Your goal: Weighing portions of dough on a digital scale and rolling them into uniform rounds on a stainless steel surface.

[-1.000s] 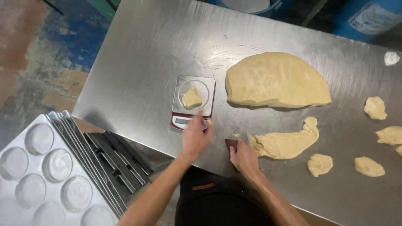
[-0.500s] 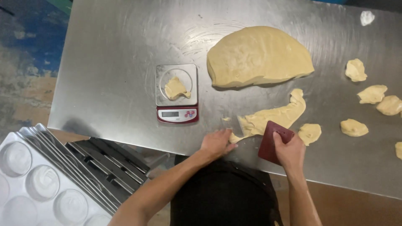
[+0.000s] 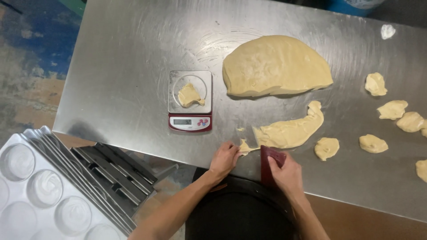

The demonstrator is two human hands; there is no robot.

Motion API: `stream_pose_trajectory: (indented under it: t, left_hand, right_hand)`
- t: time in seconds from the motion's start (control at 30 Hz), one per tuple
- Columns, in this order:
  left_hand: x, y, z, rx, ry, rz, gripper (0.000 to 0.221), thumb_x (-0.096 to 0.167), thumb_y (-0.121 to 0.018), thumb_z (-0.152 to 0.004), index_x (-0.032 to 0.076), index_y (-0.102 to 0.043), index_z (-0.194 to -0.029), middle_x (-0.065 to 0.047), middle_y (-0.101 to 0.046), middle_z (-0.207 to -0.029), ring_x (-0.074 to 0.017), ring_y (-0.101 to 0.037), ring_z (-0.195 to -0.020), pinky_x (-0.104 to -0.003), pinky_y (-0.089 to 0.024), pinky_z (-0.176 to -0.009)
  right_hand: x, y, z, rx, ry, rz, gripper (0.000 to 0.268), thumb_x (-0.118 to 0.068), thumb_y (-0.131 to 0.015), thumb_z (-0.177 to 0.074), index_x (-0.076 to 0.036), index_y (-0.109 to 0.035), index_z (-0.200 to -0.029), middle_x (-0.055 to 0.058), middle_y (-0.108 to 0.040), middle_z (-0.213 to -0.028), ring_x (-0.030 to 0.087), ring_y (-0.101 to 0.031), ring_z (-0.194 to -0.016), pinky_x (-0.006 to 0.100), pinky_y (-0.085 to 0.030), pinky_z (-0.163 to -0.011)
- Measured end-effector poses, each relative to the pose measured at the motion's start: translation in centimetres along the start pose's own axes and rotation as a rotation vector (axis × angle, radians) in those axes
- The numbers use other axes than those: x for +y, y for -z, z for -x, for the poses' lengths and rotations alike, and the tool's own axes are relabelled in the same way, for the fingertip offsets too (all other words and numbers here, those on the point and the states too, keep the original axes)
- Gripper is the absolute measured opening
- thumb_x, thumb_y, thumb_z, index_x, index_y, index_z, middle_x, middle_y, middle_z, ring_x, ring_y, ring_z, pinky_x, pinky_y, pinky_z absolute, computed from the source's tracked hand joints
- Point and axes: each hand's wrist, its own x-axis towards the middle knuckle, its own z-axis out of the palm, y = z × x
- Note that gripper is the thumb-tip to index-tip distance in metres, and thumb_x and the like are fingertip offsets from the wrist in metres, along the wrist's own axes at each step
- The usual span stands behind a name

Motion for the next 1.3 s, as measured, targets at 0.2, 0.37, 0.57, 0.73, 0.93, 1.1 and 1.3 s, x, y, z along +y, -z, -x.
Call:
stream_pose_trajectory:
  t: [0.2,0.37,0.57,0.73,0.93,1.1,1.3]
  left_hand:
    - [-0.8,0.9,-0.1,-0.112,-0.044,-0.106,0.015,0.02,-0.068,-0.095,0.005,-0.069,-0.093,-0.013,-0.064,-0.103,-0.034,-0.064,-0.095,-0.045,-0.053,-0.077]
    - [-1.9,5.9,-2.7,-0.012,-0.128,-0.256,0.018,0.019,-0.068,-0.09,0.005,-0.067,-0.101,-0.014,-0.063,-0.106,-0.0338,-0.063,-0.1,-0.047,-0.053,-0.083]
    - [-5.7,16.5,-9.9,0.471,-0.019,-0.531,0.055,0.035,-0.07,-0.085,0.003,-0.063,-0.129,-0.024,-0.054,-0.138,-0.0441,-0.05,-0.126,-0.059,-0.042,-0.1]
    - [-2.4,17.2,-8.8,0.521,-0.157,-0.494,0.079,0.047,-0.071,-0.077,-0.004,-0.059,-0.136,-0.033,-0.046,-0.143,-0.0512,-0.043,-0.129,-0.065,-0.036,-0.101]
    - [-1.5,6.3,-5.0,-0.405,-0.101,-0.146,0.031,0.035,-0.065,-0.095,0.009,-0.067,-0.113,-0.015,-0.07,-0.11,-0.0352,-0.066,-0.105,-0.047,-0.054,-0.087]
    - [-1.9,1.2,-4.5,-0.433,-0.284,-0.191,0.02,0.025,-0.063,-0.097,0.007,-0.063,-0.107,-0.014,-0.067,-0.108,-0.0349,-0.065,-0.107,-0.048,-0.055,-0.087]
    - [-4.2,2.2,-3.2,-0.29,-0.294,0.011,0.017,0.016,-0.062,-0.096,0.003,-0.061,-0.106,-0.017,-0.065,-0.102,-0.0396,-0.063,-0.101,-0.05,-0.052,-0.084]
  right_hand:
    - [-5.9,-3.9,-0.5,-0.235,-0.047,0.043,0.037,-0.031,-0.07,-0.087,-0.002,-0.069,-0.111,0.023,-0.076,-0.092,0.038,-0.077,-0.088,0.045,-0.06,-0.076]
    - [-5.3,-10.4,-4.1,-0.174,0.035,0.262,0.035,-0.03,-0.072,-0.088,0.0,-0.069,-0.106,0.029,-0.072,-0.092,0.048,-0.069,-0.092,0.054,-0.055,-0.079]
    - [-4.2,-10.0,-3.4,-0.081,-0.009,0.166,0.042,-0.031,-0.072,-0.088,0.003,-0.067,-0.113,0.03,-0.072,-0.095,0.048,-0.07,-0.093,0.053,-0.056,-0.079]
    - [-2.9,-7.1,-1.5,-0.151,-0.153,0.218,0.049,-0.032,-0.074,-0.089,0.006,-0.065,-0.118,0.031,-0.073,-0.098,0.045,-0.072,-0.095,0.049,-0.058,-0.082]
    - [-1.8,-4.1,1.2,0.168,-0.201,-0.079,0.042,-0.029,-0.076,-0.085,0.004,-0.072,-0.111,0.025,-0.076,-0.1,0.038,-0.075,-0.096,0.045,-0.057,-0.082]
    - [-2.0,-5.1,1.9,0.054,-0.25,-0.012,0.046,-0.034,-0.076,-0.084,0.002,-0.071,-0.113,0.023,-0.077,-0.1,0.036,-0.077,-0.093,0.044,-0.06,-0.08]
    - [-1.3,-6.4,2.3,0.078,-0.272,0.023,0.048,-0.034,-0.079,-0.085,0.003,-0.069,-0.114,0.026,-0.075,-0.099,0.039,-0.076,-0.093,0.046,-0.06,-0.078]
